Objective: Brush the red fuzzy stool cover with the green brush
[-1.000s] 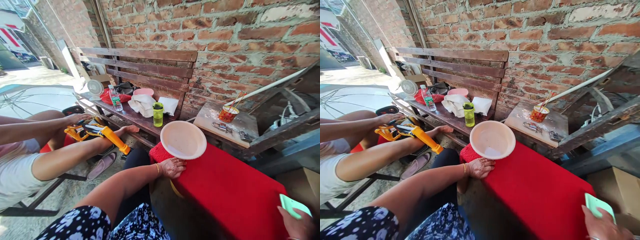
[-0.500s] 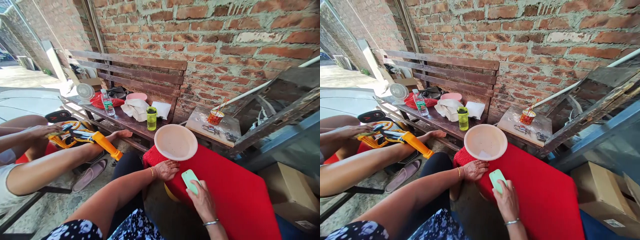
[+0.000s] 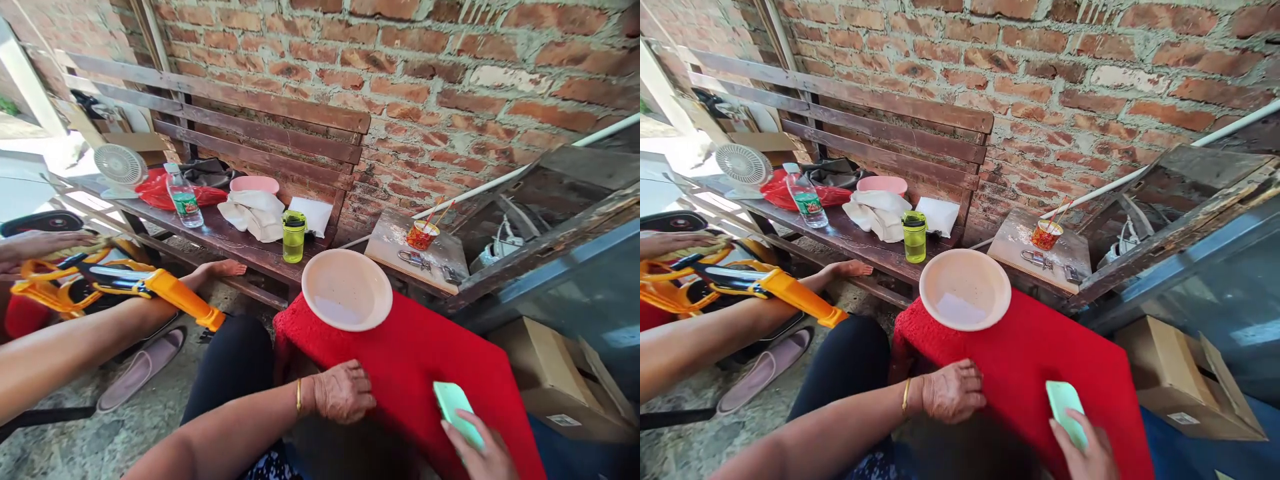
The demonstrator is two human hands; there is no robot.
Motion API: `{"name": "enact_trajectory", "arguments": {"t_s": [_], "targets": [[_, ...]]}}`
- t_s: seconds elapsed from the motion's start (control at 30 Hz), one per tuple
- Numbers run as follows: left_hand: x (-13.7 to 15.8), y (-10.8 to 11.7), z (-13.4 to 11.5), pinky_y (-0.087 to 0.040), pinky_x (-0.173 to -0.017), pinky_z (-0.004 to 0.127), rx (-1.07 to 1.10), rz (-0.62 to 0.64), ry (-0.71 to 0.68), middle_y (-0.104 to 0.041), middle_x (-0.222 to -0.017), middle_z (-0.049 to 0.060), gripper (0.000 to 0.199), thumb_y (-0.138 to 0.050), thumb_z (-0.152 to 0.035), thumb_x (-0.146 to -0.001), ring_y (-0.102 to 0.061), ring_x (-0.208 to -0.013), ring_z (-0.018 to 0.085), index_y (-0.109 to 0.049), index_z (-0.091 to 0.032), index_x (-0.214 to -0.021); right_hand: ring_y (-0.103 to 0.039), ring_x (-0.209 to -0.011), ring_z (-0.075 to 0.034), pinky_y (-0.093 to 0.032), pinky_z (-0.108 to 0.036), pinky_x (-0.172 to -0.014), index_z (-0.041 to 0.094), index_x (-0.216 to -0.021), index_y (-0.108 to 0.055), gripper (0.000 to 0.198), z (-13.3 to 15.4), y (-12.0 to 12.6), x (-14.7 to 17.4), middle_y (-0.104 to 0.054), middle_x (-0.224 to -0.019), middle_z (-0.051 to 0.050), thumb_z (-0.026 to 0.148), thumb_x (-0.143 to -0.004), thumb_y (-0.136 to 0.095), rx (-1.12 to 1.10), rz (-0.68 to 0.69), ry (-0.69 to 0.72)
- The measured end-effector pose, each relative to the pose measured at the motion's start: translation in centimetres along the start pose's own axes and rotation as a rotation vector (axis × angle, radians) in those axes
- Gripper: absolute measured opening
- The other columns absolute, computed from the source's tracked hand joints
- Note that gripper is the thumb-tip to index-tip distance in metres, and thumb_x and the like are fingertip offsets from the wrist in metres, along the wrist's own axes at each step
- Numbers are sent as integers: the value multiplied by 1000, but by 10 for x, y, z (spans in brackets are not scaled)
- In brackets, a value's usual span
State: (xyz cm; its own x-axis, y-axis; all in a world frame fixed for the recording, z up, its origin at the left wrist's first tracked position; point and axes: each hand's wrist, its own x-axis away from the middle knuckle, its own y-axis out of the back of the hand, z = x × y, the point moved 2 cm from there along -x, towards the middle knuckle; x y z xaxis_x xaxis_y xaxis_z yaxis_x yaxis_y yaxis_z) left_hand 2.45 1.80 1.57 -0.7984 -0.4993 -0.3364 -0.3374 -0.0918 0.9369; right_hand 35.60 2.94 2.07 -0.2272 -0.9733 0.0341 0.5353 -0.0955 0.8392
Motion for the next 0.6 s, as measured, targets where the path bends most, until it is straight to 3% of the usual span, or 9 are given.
{"name": "enact_trajectory", "arguments": {"t_s": [0.13,0.23,0.33,0.53,0.6], "targets": [[-4,-9,-26,-43,-62,34,7,41,-161,-61,-66,-2,18,-66,-38,-87,-60,-66,17,-60,-21,-86,-67,-92,-29,-55,-44,-85,30,-98,-71,39,113,-56,4,-63,-97,-8,58,-75,-57,-103,122,343],[-2,-12,-28,-41,-59,33,-3,41,-172,-58,-58,-4,16,-65,-36,-88,-59,-61,17,-60,-21,-87,-65,-90,-25,-53,-40,-84,28,-100,-71,39,152,-80,-1,-62,-96,-6,54,-77,-55,-73,167,463],[-1,-10,-20,-40,-57,33,4,14,-111,-60,-60,-4,16,-64,-35,-90,-60,-61,17,-58,-21,-87,-65,-92,-26,-52,-41,-87,27,-100,-71,45,132,-70,-16,-61,-97,-7,60,-74,-55,-41,160,385],[4,3,1,-42,-58,31,3,-45,4,-58,-60,-3,13,-63,-31,-90,-59,-59,16,-57,-20,-89,-63,-82,-38,-50,-55,-76,32,-101,-70,57,16,10,-32,-57,-78,-11,74,-67,-55,195,-51,-90],[6,12,5,-44,-61,30,2,-128,44,-58,-61,-2,11,-59,-28,-91,-58,-59,16,-59,-19,-98,-63,-80,-38,-50,-55,-77,32,-101,-69,57,12,15,-17,-57,-77,-11,75,-66,-57,186,-52,-128]]}}
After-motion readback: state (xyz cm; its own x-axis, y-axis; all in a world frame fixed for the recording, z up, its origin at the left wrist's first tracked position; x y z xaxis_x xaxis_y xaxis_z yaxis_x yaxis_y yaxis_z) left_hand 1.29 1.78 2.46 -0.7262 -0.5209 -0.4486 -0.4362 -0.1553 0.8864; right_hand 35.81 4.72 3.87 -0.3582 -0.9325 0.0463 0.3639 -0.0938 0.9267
